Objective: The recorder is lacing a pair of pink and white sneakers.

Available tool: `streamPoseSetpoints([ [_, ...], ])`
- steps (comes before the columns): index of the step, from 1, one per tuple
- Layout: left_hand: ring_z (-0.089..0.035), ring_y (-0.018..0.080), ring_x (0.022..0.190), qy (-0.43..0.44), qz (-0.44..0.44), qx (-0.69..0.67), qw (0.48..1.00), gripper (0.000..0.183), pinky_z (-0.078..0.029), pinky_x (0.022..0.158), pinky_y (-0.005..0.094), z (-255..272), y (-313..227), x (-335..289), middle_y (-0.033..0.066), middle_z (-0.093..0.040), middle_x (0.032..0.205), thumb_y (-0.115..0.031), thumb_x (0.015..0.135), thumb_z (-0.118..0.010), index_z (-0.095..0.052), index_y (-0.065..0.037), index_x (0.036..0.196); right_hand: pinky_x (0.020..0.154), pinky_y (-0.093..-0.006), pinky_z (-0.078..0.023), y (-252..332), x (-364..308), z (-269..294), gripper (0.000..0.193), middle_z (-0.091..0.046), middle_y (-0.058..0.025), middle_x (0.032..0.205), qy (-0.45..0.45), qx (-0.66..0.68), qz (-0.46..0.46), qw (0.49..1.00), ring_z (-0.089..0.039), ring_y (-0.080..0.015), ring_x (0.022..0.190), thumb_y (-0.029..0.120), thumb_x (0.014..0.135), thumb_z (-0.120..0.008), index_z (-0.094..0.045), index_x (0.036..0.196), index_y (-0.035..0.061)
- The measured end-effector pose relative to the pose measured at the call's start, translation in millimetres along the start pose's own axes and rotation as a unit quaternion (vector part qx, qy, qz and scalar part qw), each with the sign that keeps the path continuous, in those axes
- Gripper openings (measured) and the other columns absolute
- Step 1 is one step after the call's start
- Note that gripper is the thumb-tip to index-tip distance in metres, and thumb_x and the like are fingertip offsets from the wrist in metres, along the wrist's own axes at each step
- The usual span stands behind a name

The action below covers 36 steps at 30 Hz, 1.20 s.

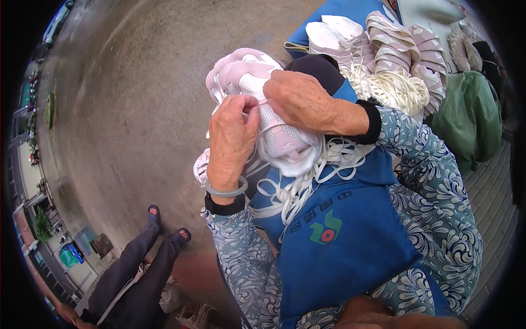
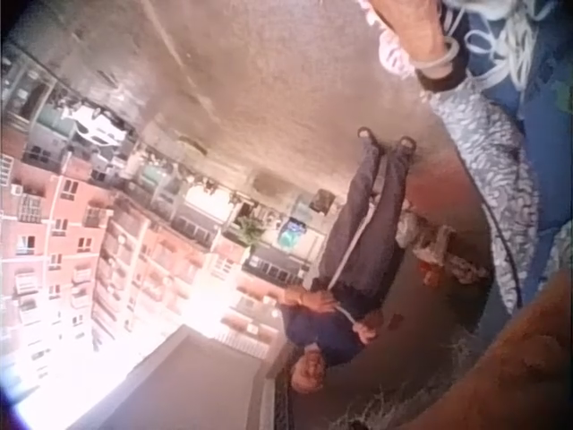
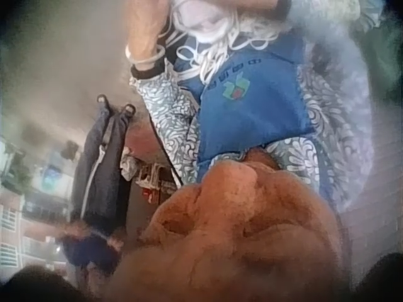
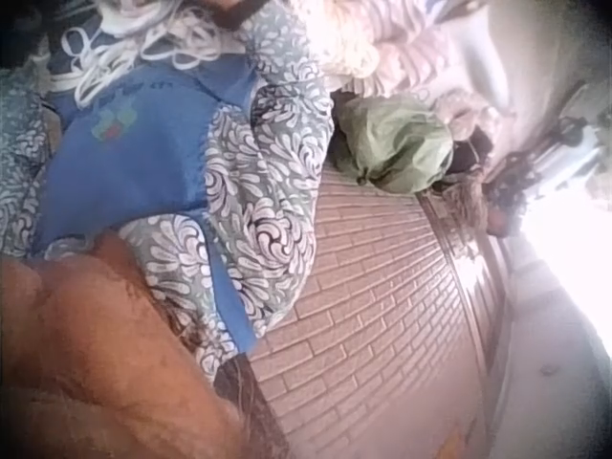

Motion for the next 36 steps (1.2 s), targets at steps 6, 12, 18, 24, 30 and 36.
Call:
streamPoseSetpoints([
  [6,-0.059,0.0261,0.071,0.026,-0.053,0.043,0.997,0.011,-0.047,0.066,0.0347,-1.7,5.8,2.5,0.0148,-0.06,0.082,-0.009,0.084,-0.058,-0.057,0.001,0.09,0.067,-0.0381,-0.046,-11.7,0.5,5.4,0.014,-0.057,-0.0166,0.08,0.031,0.086,-0.018,0.996,-0.058,-0.0313,0.075,0.013,0.083,-0.057,-0.058,0.084,-0.0009],
  [12,-0.055,0.0198,0.064,-0.012,-0.046,0.024,0.999,0.009,-0.045,0.059,0.03,33.2,33.6,-23.7,0.0101,-0.057,0.074,-0.01,0.088,-0.055,-0.054,-0.001,0.089,0.058,-0.0318,-0.047,25.4,10.9,100.6,0.017,-0.064,-0.0111,0.083,0.127,0.351,0.087,0.924,-0.06,-0.0199,0.068,0.01,0.083,-0.059,-0.065,0.095,0.0001],
  [18,-0.049,0.0065,0.05,-0.044,0.199,-0.142,0.969,0.011,-0.041,0.045,0.0193,32.8,62.4,-48.6,0.0001,-0.053,0.065,-0.016,0.093,-0.054,-0.054,-0.005,0.094,0.044,-0.0247,-0.044,53.5,-65.6,138.3,0.02,-0.061,-0.0199,0.082,0.234,0.649,0.307,0.655,-0.059,-0.0206,0.059,0.01,0.09,-0.054,-0.064,0.096,-0.0055],
  [24,-0.053,0.0058,0.058,-0.057,0.232,-0.358,0.903,0.02,-0.045,0.049,0.018,9.7,68.1,-53.2,0.0038,-0.058,0.077,-0.016,0.093,-0.054,-0.053,0.001,0.103,0.045,-0.0226,-0.044,72.3,-59.1,157.3,0.018,-0.062,-0.0198,0.084,0.275,0.708,0.293,0.581,-0.058,-0.0203,0.056,0.009,0.09,-0.054,-0.063,0.091,-0.0059],
  [30,-0.057,0.0094,0.062,-0.062,0.251,-0.4,0.879,0.038,-0.049,0.053,0.0207,4.0,41.1,-36.5,0.0066,-0.06,0.076,-0.022,0.09,-0.057,-0.05,0.006,0.116,0.044,-0.022,-0.043,81.6,-52.4,169.5,0.018,-0.062,-0.0184,0.082,0.277,0.744,0.278,0.54,-0.056,-0.0196,0.054,0.009,0.09,-0.054,-0.064,0.089,-0.006],
  [36,-0.047,0.0053,0.046,0.038,0.254,-0.299,0.919,0.026,-0.041,0.04,0.0193,6.3,38.7,-27.6,0.004,-0.056,0.069,-0.023,0.094,-0.053,-0.058,0.002,0.097,0.043,-0.0221,-0.042,74.6,-49.4,167.0,0.018,-0.062,-0.0156,0.078,0.247,0.779,0.264,0.513,-0.055,-0.0186,0.052,0.009,0.09,-0.054,-0.064,0.089,-0.0058],
])
Point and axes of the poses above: each hand's wrist, its own x-axis towards the middle knuckle, its own z-axis out of the back of the hand, y = z × x, the point moved 1 cm from there along x, towards the middle knuckle
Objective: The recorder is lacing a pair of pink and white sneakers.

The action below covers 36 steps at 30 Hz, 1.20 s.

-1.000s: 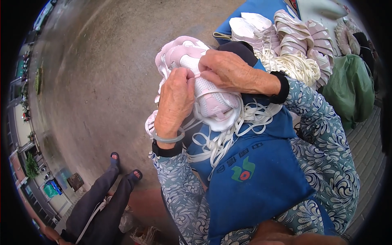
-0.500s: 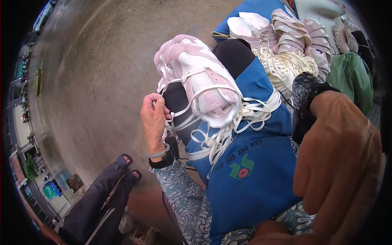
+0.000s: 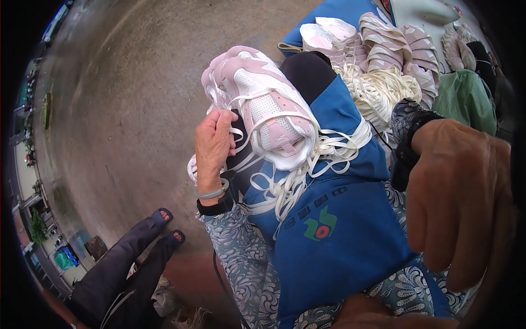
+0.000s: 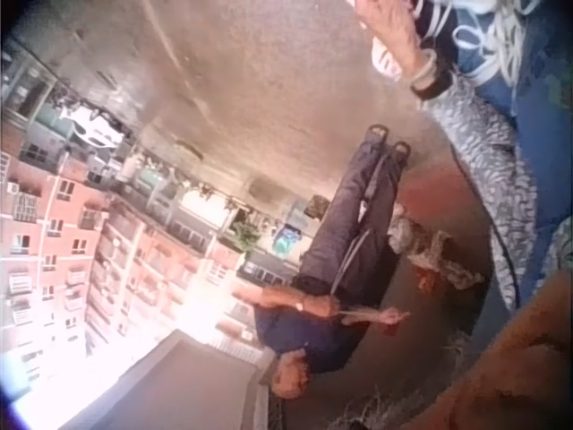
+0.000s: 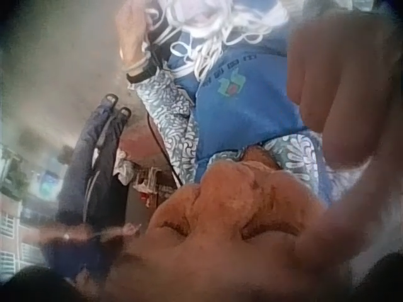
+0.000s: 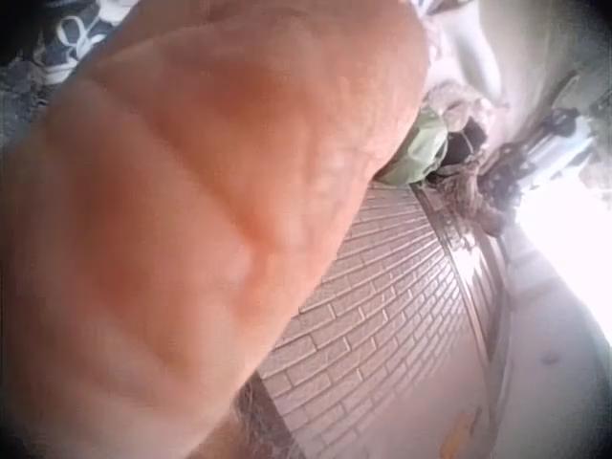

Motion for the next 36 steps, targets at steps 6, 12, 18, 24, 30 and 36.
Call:
streamPoseSetpoints([
  [6,-0.036,0.0051,0.041,-0.012,-0.184,-0.432,0.883,0.023,-0.037,0.032,0.0204,36.4,-26.5,-41.8,0.0007,-0.042,0.066,-0.018,0.097,-0.042,-0.051,-0.001,0.086,0.043,-0.0279,-0.036,-43.3,-21.3,40.7,0.019,-0.057,-0.0081,0.06,-0.138,-0.243,0.037,0.959,-0.05,-0.0154,0.047,0.006,0.087,-0.056,-0.068,0.099,-0.0026],
  [12,-0.045,0.0131,0.048,0.086,-0.411,-0.575,0.703,0.019,-0.043,0.028,0.0216,46.1,-90.6,-107.9,0.0088,-0.043,0.077,-0.014,0.098,-0.037,-0.041,0.001,0.086,0.079,-0.0361,-0.046,-100.3,-5.9,51.8,0.039,-0.06,-0.0173,0.101,-0.182,-0.665,-0.104,0.717,-0.059,-0.0303,0.095,0.013,0.085,-0.06,-0.051,0.12,-0.0006],
  [18,-0.044,0.014,0.041,0.159,-0.454,-0.65,0.588,0.005,-0.049,0.029,0.0231,25.8,-105.4,-147.4,0.0128,-0.042,0.072,0.001,0.085,-0.048,-0.044,0.004,0.085,0.083,-0.0428,-0.045,-159.6,18.9,51.0,0.053,-0.056,-0.0204,0.101,-0.117,-0.572,-0.094,0.807,-0.056,-0.0353,0.098,0.019,0.086,-0.06,-0.038,0.131,0.0005],
  [24,-0.05,0.0133,0.036,0.185,-0.547,-0.679,0.453,0.009,-0.048,0.028,0.0263,60.6,-109.0,-206.2,0.011,-0.05,0.061,-0.002,0.081,-0.05,-0.049,0.005,0.077,0.07,-0.0427,-0.048,-165.1,17.5,31.6,0.031,-0.058,-0.0184,0.086,-0.089,-0.532,-0.053,0.84,-0.059,-0.0354,0.081,0.022,0.091,-0.054,-0.05,0.114,0.0013],
  [30,-0.042,0.0081,0.051,-0.16,-0.596,-0.471,0.631,0.012,-0.036,0.043,0.0195,118.9,-66.2,-222.6,0.0029,-0.051,0.073,-0.013,0.09,-0.052,-0.051,-0.004,0.082,0.058,-0.0295,-0.049,-63.2,9.6,17.3,0.022,-0.067,-0.0135,0.082,-0.101,-0.446,-0.195,0.868,-0.064,-0.0175,0.065,0.014,0.091,-0.052,-0.063,0.099,-0.0036],
  [36,-0.043,0.0111,0.053,-0.407,-0.537,-0.506,0.539,0.017,-0.036,0.044,0.0244,125.3,-53.6,-181.8,0.0019,-0.05,0.07,-0.022,0.091,-0.054,-0.05,-0.006,0.091,0.05,-0.0233,-0.03,52.7,-81.1,26.0,0.026,-0.04,0.0041,0.068,-0.481,-0.424,0.019,0.767,-0.033,-0.0062,0.058,0.025,0.097,-0.042,-0.054,0.1,0.0021],
])
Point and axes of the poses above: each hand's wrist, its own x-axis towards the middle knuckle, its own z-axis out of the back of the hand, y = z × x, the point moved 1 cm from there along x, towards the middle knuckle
